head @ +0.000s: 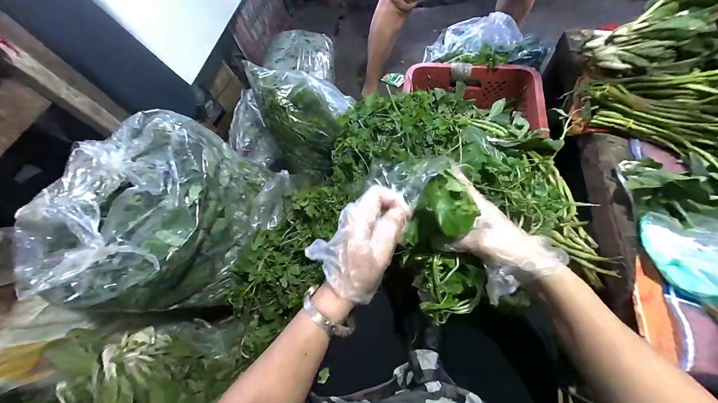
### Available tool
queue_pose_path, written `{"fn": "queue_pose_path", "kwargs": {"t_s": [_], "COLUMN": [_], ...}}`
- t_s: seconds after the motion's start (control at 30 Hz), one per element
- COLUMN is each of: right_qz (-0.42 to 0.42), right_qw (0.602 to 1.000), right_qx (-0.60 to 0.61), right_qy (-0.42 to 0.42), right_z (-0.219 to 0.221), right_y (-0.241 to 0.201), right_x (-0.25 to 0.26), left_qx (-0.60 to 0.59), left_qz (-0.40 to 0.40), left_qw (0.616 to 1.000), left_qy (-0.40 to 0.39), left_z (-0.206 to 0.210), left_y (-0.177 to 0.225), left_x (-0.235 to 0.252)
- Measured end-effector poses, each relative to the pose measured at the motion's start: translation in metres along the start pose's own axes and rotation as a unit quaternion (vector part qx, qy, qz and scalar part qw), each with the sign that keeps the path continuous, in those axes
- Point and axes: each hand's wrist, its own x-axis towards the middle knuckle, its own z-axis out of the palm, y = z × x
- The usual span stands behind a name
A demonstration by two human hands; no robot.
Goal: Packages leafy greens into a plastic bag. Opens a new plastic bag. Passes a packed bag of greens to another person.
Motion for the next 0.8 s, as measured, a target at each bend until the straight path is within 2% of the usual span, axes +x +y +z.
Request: {"fn": "queue_pose_path", "kwargs": {"t_s": [0.03, 0.1, 0.17, 0.23, 0.3, 0.37, 0.43, 0.5, 0.57, 0.6, 0.67, 0.73, 0.8], "right_qz": [0.001, 0.019, 0.028, -0.010, -0.006, -0.008, -0.014, 0.008, 0.044, 0.046, -0.016, -0.063, -0.014], "right_qw": [0.998, 0.974, 0.956, 0.990, 0.998, 0.990, 0.978, 0.950, 0.924, 0.924, 0.950, 0.967, 0.976], "right_qx": [-0.066, -0.226, -0.290, -0.138, 0.057, 0.137, 0.199, 0.283, 0.316, 0.304, 0.221, 0.149, 0.130], "right_qy": [-0.007, -0.018, -0.030, 0.005, 0.004, 0.022, 0.056, 0.133, 0.209, 0.226, 0.221, 0.197, 0.175], "right_z": [0.004, 0.019, 0.027, 0.021, 0.002, -0.016, -0.016, -0.002, 0.012, 0.017, 0.021, 0.017, 0.017], "right_y": [0.000, -0.011, -0.021, -0.018, -0.011, -0.014, -0.016, -0.016, -0.021, -0.022, -0.013, -0.003, -0.006], "right_x": [0.003, 0.001, -0.009, -0.020, -0.016, -0.020, -0.027, -0.027, -0.019, -0.017, -0.010, -0.002, 0.002], "left_qx": [0.036, 0.154, 0.262, 0.287, 0.239, 0.179, 0.116, 0.085, 0.084, 0.070, -0.013, -0.109, -0.050], "left_qz": [-0.010, 0.020, 0.080, 0.227, 0.304, 0.279, 0.210, 0.183, 0.194, 0.186, 0.168, 0.140, 0.151], "left_qw": [0.999, 0.988, 0.958, 0.928, 0.922, 0.943, 0.971, 0.979, 0.975, 0.974, 0.974, 0.979, 0.987], "left_qy": [0.014, 0.000, -0.080, -0.064, -0.030, -0.012, -0.003, 0.014, 0.072, 0.105, 0.151, 0.098, 0.032], "left_z": [0.004, 0.018, 0.036, 0.041, 0.029, 0.020, 0.023, 0.035, 0.048, 0.054, 0.057, 0.047, 0.039], "left_y": [0.005, 0.015, 0.023, 0.015, 0.001, -0.017, -0.030, -0.031, -0.024, -0.021, -0.019, -0.016, -0.005], "left_x": [0.008, 0.019, 0.017, 0.007, -0.001, -0.007, -0.013, -0.025, -0.043, -0.049, -0.043, -0.028, -0.022]}}
